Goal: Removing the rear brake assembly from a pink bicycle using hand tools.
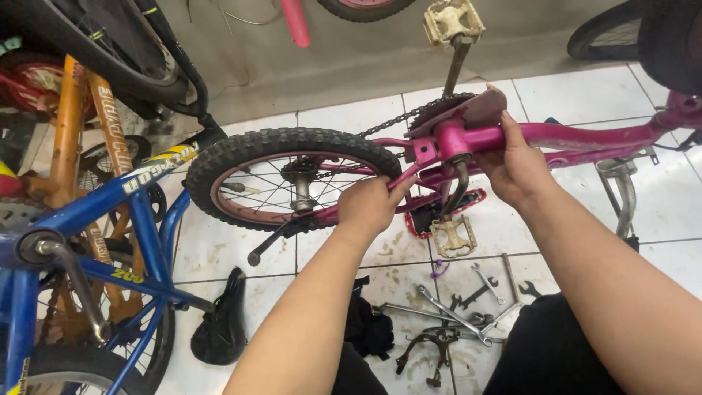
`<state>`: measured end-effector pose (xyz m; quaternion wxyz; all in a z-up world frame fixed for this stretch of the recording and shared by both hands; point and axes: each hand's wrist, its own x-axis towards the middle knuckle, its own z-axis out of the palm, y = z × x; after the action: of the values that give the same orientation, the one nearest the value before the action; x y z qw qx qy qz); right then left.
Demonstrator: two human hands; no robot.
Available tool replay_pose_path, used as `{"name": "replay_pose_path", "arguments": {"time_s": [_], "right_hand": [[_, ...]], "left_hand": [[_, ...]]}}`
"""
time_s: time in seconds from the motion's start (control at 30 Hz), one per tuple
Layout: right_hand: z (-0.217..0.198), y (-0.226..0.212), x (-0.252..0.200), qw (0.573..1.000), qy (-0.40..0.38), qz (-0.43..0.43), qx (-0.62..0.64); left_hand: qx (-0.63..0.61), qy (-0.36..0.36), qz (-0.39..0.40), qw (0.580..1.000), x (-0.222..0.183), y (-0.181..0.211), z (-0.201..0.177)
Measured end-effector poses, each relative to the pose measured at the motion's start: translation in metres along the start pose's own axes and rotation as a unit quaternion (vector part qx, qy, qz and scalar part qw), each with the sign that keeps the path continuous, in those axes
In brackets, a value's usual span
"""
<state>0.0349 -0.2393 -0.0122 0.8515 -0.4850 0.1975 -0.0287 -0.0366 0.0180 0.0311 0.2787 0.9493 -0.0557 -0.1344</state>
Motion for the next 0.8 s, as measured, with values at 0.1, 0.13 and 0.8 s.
{"name": "replay_pose_path", "arguments": {"time_s": [0.1, 0.13, 0.8], "right_hand": [[-0.008, 0.009, 0.011, 1.0, 0.018, -0.009, 0.003], [-0.009, 0.012, 0.015, 1.0, 0.023, -0.017, 0.007], [0.045, 0.0, -0.073, 0.989, 0.097, 0.059, -0.09]], "left_hand": [[0.007, -0.002, 0.001, 1.0, 0.003, -0.003, 0.004], [0.006, 0.003, 0.0, 1.0, 0.004, -0.005, 0.006], [-0.008, -0.003, 0.023, 1.0, -0.012, -0.024, 0.0]]}}
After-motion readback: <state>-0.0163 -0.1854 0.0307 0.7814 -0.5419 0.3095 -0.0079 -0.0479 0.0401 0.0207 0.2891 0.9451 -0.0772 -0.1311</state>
